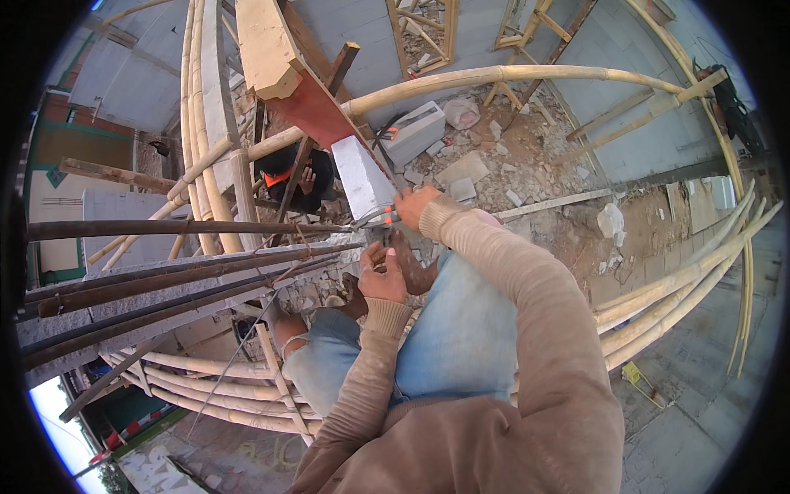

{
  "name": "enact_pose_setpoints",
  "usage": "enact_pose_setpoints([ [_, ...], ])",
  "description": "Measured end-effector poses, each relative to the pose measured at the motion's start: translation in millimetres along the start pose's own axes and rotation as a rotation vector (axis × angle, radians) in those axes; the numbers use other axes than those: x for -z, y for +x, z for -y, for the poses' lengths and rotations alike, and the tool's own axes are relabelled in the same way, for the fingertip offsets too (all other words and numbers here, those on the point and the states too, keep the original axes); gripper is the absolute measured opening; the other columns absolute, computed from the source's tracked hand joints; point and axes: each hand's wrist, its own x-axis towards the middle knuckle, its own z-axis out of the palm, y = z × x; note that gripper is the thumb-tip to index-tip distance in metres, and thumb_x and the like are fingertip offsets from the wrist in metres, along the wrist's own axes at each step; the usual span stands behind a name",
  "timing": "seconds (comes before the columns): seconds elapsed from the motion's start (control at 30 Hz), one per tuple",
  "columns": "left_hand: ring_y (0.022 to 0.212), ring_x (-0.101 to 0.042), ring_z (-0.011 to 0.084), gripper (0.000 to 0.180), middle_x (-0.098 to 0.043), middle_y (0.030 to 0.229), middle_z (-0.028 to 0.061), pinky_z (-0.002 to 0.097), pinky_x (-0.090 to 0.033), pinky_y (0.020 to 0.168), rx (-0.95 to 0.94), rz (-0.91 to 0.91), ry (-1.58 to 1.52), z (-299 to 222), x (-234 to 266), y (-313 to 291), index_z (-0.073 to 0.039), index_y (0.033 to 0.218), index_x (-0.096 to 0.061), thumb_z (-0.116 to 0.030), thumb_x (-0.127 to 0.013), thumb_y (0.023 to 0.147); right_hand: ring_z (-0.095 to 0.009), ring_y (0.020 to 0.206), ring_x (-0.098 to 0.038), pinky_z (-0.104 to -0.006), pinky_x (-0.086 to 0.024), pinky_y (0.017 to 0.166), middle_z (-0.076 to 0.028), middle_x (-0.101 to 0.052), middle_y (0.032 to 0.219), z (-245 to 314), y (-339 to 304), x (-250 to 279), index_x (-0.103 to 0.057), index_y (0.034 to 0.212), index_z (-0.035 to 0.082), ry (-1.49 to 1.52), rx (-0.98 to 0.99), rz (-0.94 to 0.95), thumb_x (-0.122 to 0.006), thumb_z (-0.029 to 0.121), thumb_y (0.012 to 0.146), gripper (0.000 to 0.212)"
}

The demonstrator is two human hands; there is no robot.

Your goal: The person secures vertical rebar rods to a wall corner using wire and pliers while standing on a bamboo scaffold.

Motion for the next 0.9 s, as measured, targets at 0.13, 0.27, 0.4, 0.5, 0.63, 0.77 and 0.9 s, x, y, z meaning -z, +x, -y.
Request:
enact_pose_setpoints([
  [0.13, 0.094, -0.066, 0.0379, 0.040, -0.068, 0.106, 0.0179, 0.0474, -0.052, 0.087, -0.726, -0.539, 0.578, -26.1, -16.3, 61.0, 0.003, 0.126, -0.056, -0.007, -0.057, 0.087, -0.031, 0.098, -0.068, -0.0475, -0.052, 0.081, -0.017, -0.066, 0.107, 20.3, 2.2, 9.5, -0.057, 0.111, 0.004, 0.007, 0.041, -0.060, -0.050, 0.021, 0.092, 0.027],
  [0.27, 0.101, -0.066, 0.0355, 0.039, -0.066, 0.117, 0.0178, 0.0460, -0.052, 0.089, -0.285, 0.240, 0.778, -42.6, -2.5, 88.2, -0.006, 0.125, -0.062, -0.007, -0.053, 0.087, -0.031, 0.096, -0.069, -0.0474, -0.053, 0.079, -0.019, -0.066, 0.106, 21.5, -4.8, 7.3, -0.056, 0.112, 0.003, -0.019, 0.015, -0.057, -0.049, 0.022, 0.092, 0.029],
  [0.4, 0.105, -0.064, 0.0353, 0.032, -0.065, 0.117, 0.0165, 0.0448, -0.053, 0.088, -0.260, 0.118, 0.797, -38.3, 1.5, 89.7, -0.007, 0.116, -0.065, -0.008, -0.051, 0.088, -0.032, 0.090, -0.070, -0.0460, -0.054, 0.075, -0.017, -0.068, 0.102, 20.7, -6.7, 8.9, -0.060, 0.108, 0.003, 0.062, -0.036, -0.065, -0.049, 0.023, 0.092, 0.028],
  [0.5, 0.106, -0.064, 0.0341, 0.028, -0.068, 0.112, 0.0151, 0.0440, -0.053, 0.087, -0.536, -0.070, 0.759, -39.4, -3.2, 78.9, -0.005, 0.111, -0.066, -0.012, -0.051, 0.089, -0.032, 0.087, -0.070, -0.0435, -0.055, 0.072, -0.015, -0.069, 0.101, 9.2, -5.2, 15.1, -0.063, 0.103, 0.005, 0.113, -0.040, 0.027, -0.050, 0.022, 0.091, 0.025],
  [0.63, 0.103, -0.065, 0.0322, 0.035, -0.068, 0.112, 0.0140, 0.0426, -0.054, 0.087, -0.933, -0.286, 0.542, -44.1, 13.8, 35.8, -0.006, 0.119, -0.065, -0.005, -0.054, 0.086, -0.031, 0.088, -0.070, -0.0425, -0.055, 0.073, -0.014, -0.069, 0.099, -8.0, -38.6, 44.1, -0.064, 0.100, 0.008, 0.021, -0.250, -0.116, -0.053, 0.017, 0.088, 0.019],
  [0.77, 0.089, -0.070, 0.0279, 0.032, -0.072, 0.099, 0.0136, 0.0365, -0.056, 0.079, -0.920, -0.142, 0.314, -48.3, 57.4, -39.1, -0.004, 0.117, -0.064, 0.000, -0.060, 0.085, -0.037, 0.090, -0.068, -0.0480, -0.054, 0.077, -0.019, -0.066, 0.102, -45.9, -130.8, 73.9, -0.055, 0.109, 0.003, 0.232, -0.732, -0.236, -0.061, 0.023, 0.089, 0.029],
  [0.9, 0.079, -0.072, 0.0192, 0.014, -0.073, 0.093, 0.0136, 0.0304, -0.058, 0.071, -0.343, -0.033, -0.100, 10.3, 88.5, -73.1, 0.004, 0.104, -0.063, -0.003, -0.060, 0.092, -0.047, 0.090, -0.062, -0.0543, -0.049, 0.075, -0.027, -0.063, 0.097, -52.6, -257.3, 14.2, -0.047, 0.105, -0.001, 0.370, -0.956, -0.448, -0.054, 0.035, 0.096, 0.037],
])
